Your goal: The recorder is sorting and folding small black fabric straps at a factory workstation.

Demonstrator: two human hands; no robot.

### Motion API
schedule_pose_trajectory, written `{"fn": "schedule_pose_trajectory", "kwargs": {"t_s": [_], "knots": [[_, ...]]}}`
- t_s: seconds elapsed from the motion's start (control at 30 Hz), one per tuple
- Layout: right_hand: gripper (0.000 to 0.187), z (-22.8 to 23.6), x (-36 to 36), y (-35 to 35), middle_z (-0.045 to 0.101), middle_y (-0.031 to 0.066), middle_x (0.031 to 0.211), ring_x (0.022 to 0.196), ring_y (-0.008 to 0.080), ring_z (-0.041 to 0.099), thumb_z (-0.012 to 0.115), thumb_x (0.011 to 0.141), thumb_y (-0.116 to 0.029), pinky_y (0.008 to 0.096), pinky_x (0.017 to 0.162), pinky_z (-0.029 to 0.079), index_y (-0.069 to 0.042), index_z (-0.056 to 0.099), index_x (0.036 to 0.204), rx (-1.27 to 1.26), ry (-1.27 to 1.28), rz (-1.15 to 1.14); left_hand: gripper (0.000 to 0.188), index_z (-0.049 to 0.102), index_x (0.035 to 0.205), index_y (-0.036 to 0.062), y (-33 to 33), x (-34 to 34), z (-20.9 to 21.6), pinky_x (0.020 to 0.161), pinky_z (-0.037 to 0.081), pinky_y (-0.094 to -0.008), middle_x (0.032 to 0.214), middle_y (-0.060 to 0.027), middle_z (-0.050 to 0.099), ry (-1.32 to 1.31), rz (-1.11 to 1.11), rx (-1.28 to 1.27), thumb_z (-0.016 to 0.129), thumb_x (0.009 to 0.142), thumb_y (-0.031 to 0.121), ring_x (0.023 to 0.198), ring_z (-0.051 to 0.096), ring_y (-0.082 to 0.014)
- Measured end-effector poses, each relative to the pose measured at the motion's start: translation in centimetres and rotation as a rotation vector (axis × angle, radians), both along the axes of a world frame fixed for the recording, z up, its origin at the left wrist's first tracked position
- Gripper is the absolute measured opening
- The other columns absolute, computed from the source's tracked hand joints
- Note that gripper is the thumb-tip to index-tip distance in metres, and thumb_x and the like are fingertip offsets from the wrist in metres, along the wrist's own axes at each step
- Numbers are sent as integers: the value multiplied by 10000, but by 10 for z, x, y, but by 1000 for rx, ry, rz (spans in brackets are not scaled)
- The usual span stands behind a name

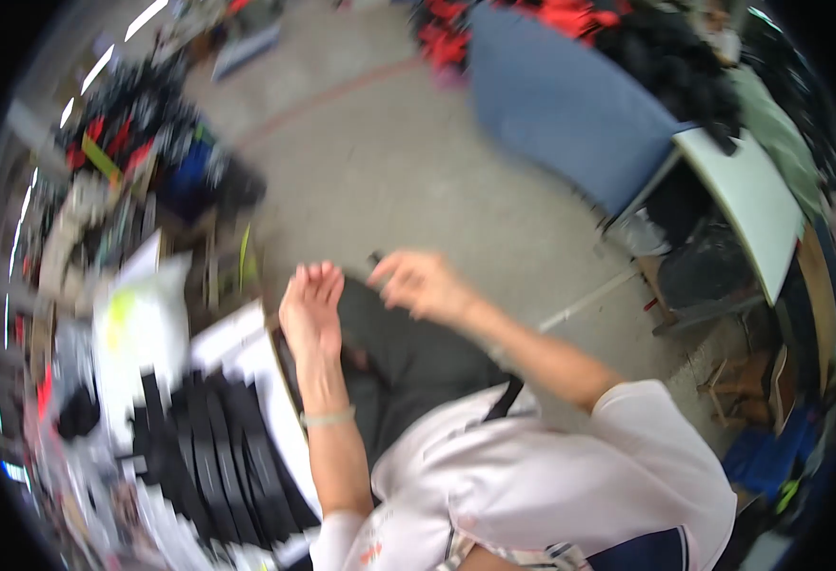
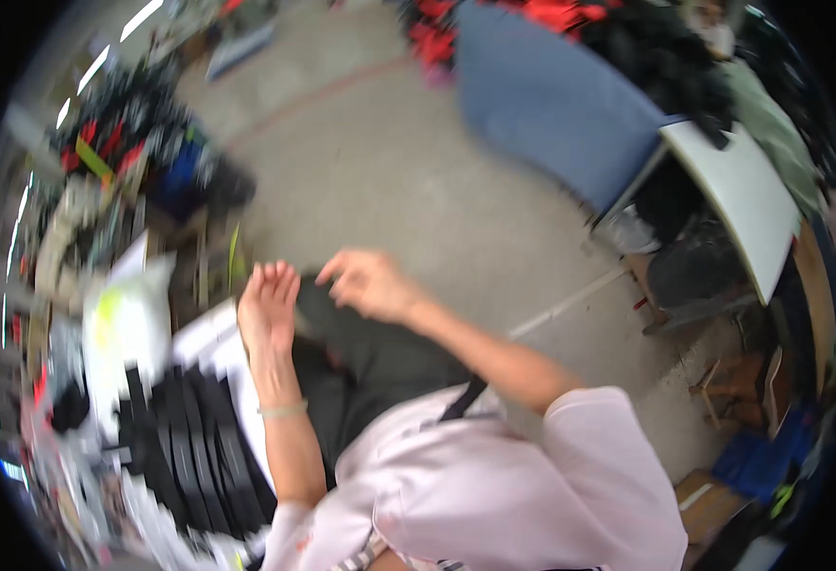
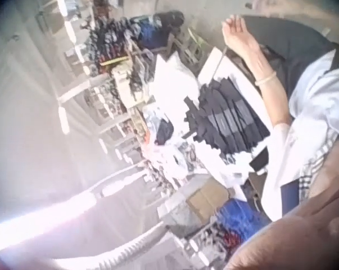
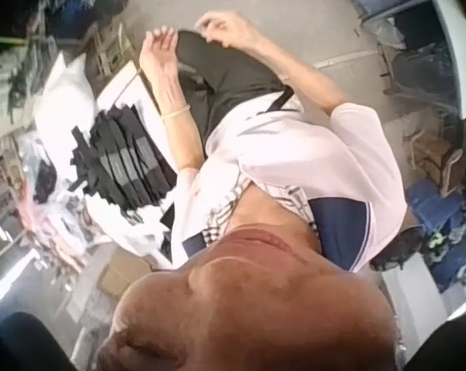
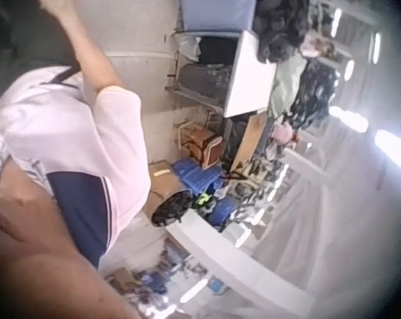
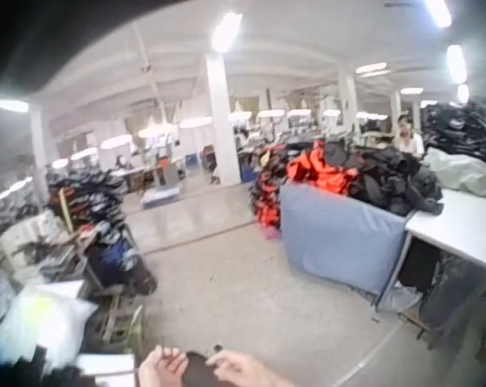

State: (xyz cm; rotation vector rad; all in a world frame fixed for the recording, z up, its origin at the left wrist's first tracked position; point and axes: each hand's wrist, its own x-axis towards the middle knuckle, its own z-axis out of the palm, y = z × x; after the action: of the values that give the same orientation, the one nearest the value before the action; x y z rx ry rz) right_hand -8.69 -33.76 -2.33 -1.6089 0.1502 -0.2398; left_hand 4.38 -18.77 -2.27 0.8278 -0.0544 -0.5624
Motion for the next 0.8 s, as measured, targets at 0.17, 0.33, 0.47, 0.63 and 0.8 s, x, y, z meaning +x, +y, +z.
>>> {"fn": "schedule_pose_trajectory", "kwargs": {"t_s": [0.17, 0.33, 0.47, 0.63, 0.8], "knots": [[177, -91, -1, -16, 591, 64, 650, 467, 74, 481, 675, 815, -154, 231, 426, 423, -49, 532, 824, 323, 215, -240, 103, 570, 924, 47, 45, 4, -29, 715, 509, -314, 861, -95, 635, 30, 310, 247, 599, 872, 131, 766, 620, -194], [174, -140, -2, -21, 600, 81, 639, 425, 77, 460, 674, 813, -137, 233, 417, 429, -46, 533, 769, 498, 349, -316, 92, 577, 905, 16, 71, 36, -30, 722, 478, -258, 868, -93, 630, -368, 503, 509, 600, 870, 97, 796, 600, -150], [164, -162, 9, -52, 610, 76, 655, 440, 79, 469, 684, 805, -131, 238, 436, 447, -47, 548, 772, 589, 435, -405, 258, 603, 986, -6, 90, 87, -57, 837, 438, -330, 918, -112, 645, -964, 435, 1354, 645, 838, 202, 895, 606, -235], [161, -192, 28, -82, 595, 54, 660, 463, 77, 467, 694, 795, -131, 249, 467, 444, -58, 551, 782, 634, 633, -569, 286, 572, 1038, 7, 103, 113, -89, 964, 336, -425, 1079, -146, 593, -1436, 249, 1712, 596, 861, 231, 1080, 516, -343], [130, -217, 106, -94, 570, 41, 659, 491, 74, 461, 667, 815, -117, 236, 468, 427, -62, 555, 776, 545, 709, -540, 195, 607, 974, 17, 79, 115, -81, 1002, 301, -427, 1047, -125, 607, -1224, 151, 1768, 540, 890, 180, 1121, 496, -320]]}}
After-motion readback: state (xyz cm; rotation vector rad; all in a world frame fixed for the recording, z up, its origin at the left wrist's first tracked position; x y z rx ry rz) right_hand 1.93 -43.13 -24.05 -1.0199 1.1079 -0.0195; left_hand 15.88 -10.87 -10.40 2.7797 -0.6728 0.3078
